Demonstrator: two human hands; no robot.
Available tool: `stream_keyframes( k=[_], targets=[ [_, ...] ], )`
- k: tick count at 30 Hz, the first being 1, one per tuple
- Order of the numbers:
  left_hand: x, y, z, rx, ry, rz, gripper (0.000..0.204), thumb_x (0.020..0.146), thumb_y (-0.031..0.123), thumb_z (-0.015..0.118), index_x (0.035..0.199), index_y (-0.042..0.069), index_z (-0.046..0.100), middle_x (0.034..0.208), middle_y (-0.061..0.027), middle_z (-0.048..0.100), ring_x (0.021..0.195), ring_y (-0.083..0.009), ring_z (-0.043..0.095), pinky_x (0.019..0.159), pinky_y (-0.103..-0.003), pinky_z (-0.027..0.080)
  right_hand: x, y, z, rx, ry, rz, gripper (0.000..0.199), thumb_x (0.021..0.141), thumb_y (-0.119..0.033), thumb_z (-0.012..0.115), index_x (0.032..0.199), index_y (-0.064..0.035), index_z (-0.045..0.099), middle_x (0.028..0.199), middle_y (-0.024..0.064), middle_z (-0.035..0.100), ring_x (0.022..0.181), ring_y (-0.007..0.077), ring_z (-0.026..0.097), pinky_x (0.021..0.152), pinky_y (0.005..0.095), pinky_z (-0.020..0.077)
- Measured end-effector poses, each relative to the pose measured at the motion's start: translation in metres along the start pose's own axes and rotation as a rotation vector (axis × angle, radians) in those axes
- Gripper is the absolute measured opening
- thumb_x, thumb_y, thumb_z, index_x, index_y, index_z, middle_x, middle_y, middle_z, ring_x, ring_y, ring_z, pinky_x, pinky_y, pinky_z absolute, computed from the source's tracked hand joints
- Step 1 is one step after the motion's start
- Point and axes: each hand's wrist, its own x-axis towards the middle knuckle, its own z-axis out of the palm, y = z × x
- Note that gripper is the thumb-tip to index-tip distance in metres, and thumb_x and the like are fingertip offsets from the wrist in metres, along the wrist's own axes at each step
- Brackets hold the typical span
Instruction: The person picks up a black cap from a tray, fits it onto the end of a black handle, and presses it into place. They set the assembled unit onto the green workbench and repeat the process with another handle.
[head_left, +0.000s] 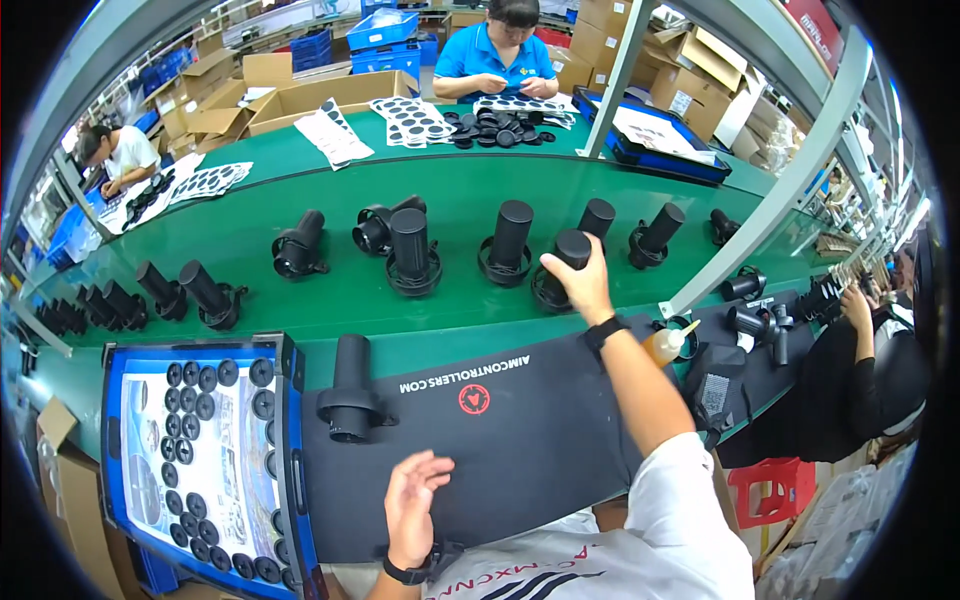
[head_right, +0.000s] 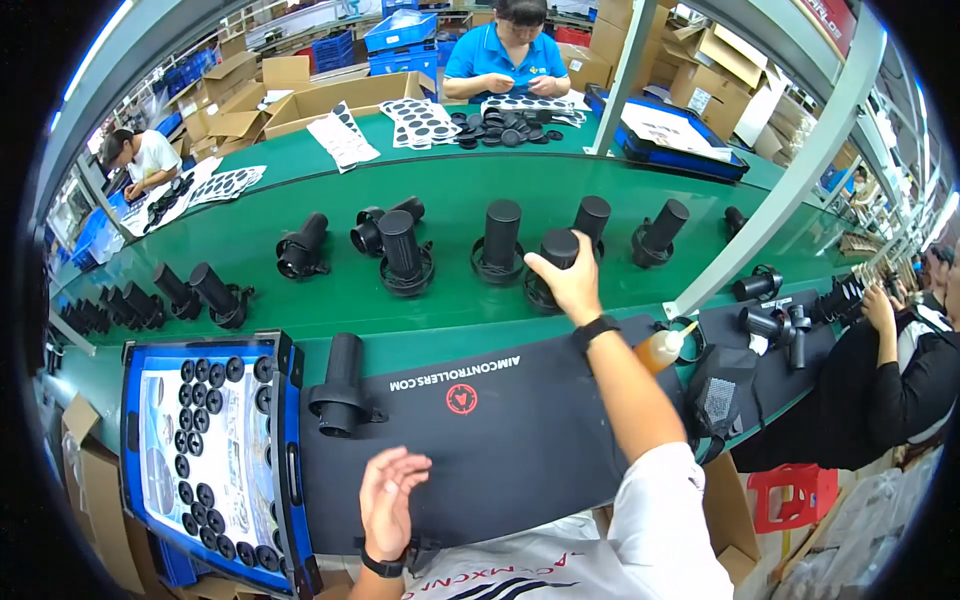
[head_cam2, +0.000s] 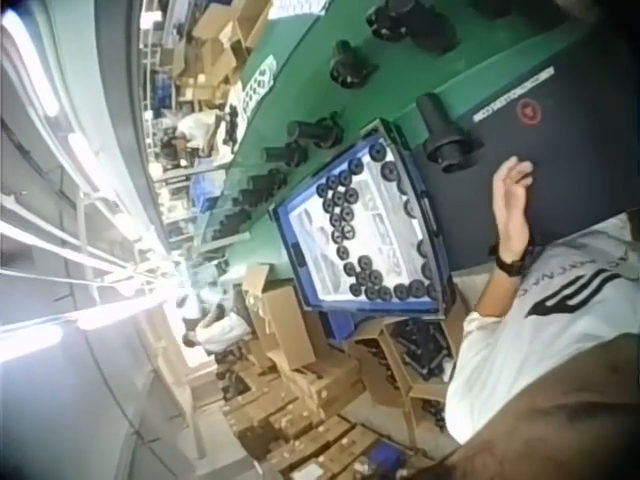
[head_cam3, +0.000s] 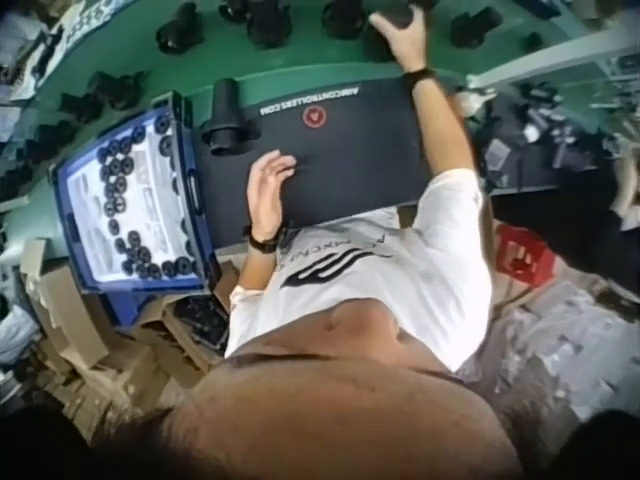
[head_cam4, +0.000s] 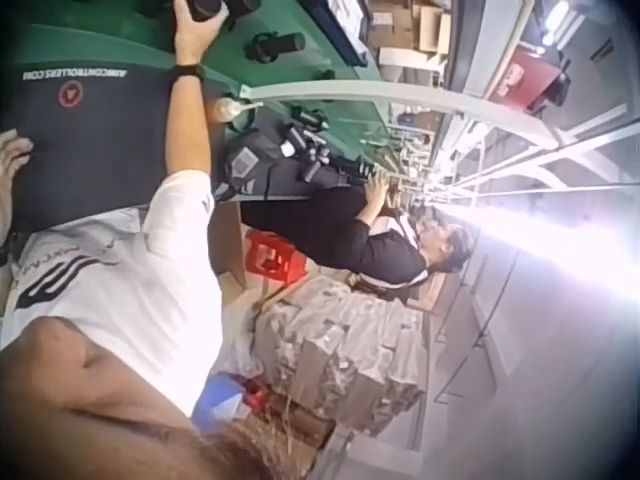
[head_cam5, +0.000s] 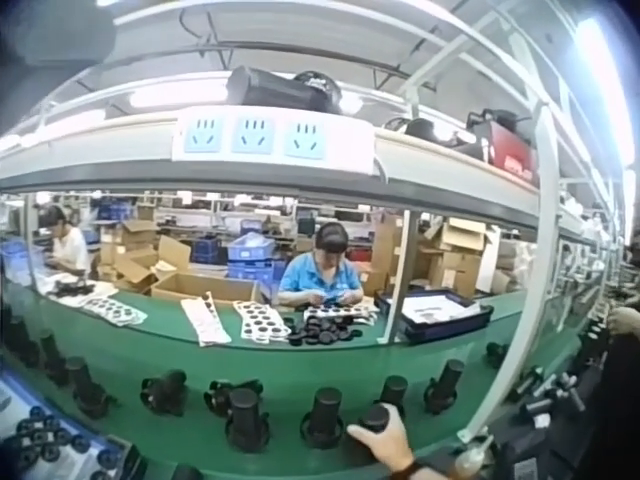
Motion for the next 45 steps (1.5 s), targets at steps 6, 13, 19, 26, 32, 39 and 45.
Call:
stream_keyframes(
  k=[6, 13, 19, 26, 32, 39, 45],
  targets=[
    [0.087, 0.103, 0.073, 0.688, -0.349, 0.215, 0.057, 0.077, 0.015, 0.071, 0.126, 0.0, 0.047, 0.119, -0.0173, 0.054, 0.111, -0.0278, 0.055, 0.093, -0.036, 0.044, 0.132, -0.001, -0.141, -0.515, -0.185, 0.161, 0.067, 0.072, -0.044, 0.068, 0.115, 0.0061, 0.057, 0.101, 0.023, 0.064, 0.095, 0.032, 0.062, 0.082, 0.0382, 0.0476],
    [0.286, 0.01, 0.153, 1.256, -0.304, 0.373, 0.062, 0.077, 0.03, 0.067, 0.131, 0.009, 0.046, 0.123, -0.0233, 0.047, 0.112, -0.0402, 0.048, 0.093, -0.046, 0.044, 0.195, 0.032, -0.198, -1.103, -0.637, 0.253, 0.084, 0.054, -0.038, 0.078, 0.128, -0.0072, 0.052, 0.121, 0.0254, 0.057, 0.113, 0.035, 0.055, 0.098, 0.0397, 0.0439],
    [0.348, -0.052, 0.156, 1.439, -0.275, 0.644, 0.056, 0.075, 0.032, 0.067, 0.127, 0.018, 0.05, 0.122, -0.0225, 0.049, 0.11, -0.0384, 0.05, 0.093, -0.044, 0.043, 0.171, 0.051, -0.169, -1.104, -0.683, 0.249, 0.081, 0.058, -0.034, 0.079, 0.13, -0.01, 0.05, 0.13, 0.0227, 0.051, 0.125, 0.0389, 0.042, 0.098, 0.0461, 0.0428],
    [0.329, -0.002, 0.181, 1.381, -0.264, 0.563, 0.027, 0.074, 0.03, 0.067, 0.092, 0.01, 0.063, 0.099, -0.0167, 0.062, 0.086, -0.0344, 0.061, 0.071, -0.041, 0.05, 0.2, 0.112, -0.168, -0.997, -0.766, -0.301, 0.066, 0.062, -0.034, 0.073, 0.121, -0.0111, 0.052, 0.109, 0.0197, 0.059, 0.112, 0.0374, 0.049, 0.089, 0.0483, 0.0422],
    [0.311, 0.054, 0.125, 1.194, -0.105, 0.596, 0.02, 0.071, 0.018, 0.066, 0.085, 0.004, 0.065, 0.08, -0.0131, 0.062, 0.075, -0.0306, 0.062, 0.068, -0.038, 0.05, 0.19, 0.071, -0.174, -0.953, -0.656, -0.164, 0.089, 0.064, -0.05, 0.073, 0.135, -0.0059, 0.041, 0.115, 0.0226, 0.059, 0.112, 0.0368, 0.053, 0.095, 0.0419, 0.0412],
    [0.296, 0.083, 0.098, 1.485, -0.083, 0.263, 0.071, 0.064, 0.019, 0.068, 0.132, 0.017, 0.048, 0.123, -0.0216, 0.049, 0.108, -0.0386, 0.055, 0.094, -0.042, 0.045, 0.135, 0.088, -0.18, -0.967, -0.999, 0.495, 0.131, 0.055, -0.061, 0.078, 0.146, 0.0043, 0.009, 0.119, 0.0279, 0.057, 0.109, 0.0385, 0.056, 0.094, 0.041, 0.0435],
    [0.331, 0.065, 0.087, 1.584, -0.204, 0.07, 0.084, 0.06, 0.024, 0.069, 0.139, 0.024, 0.039, 0.126, -0.023, 0.047, 0.11, -0.0408, 0.053, 0.098, -0.041, 0.043, 0.122, 0.106, -0.184, -0.79, -0.768, 0.394, 0.125, 0.052, -0.038, 0.082, 0.143, 0.0068, 0.009, 0.107, 0.0285, 0.061, 0.099, 0.0414, 0.061, 0.086, 0.0412, 0.0488]
  ],
)
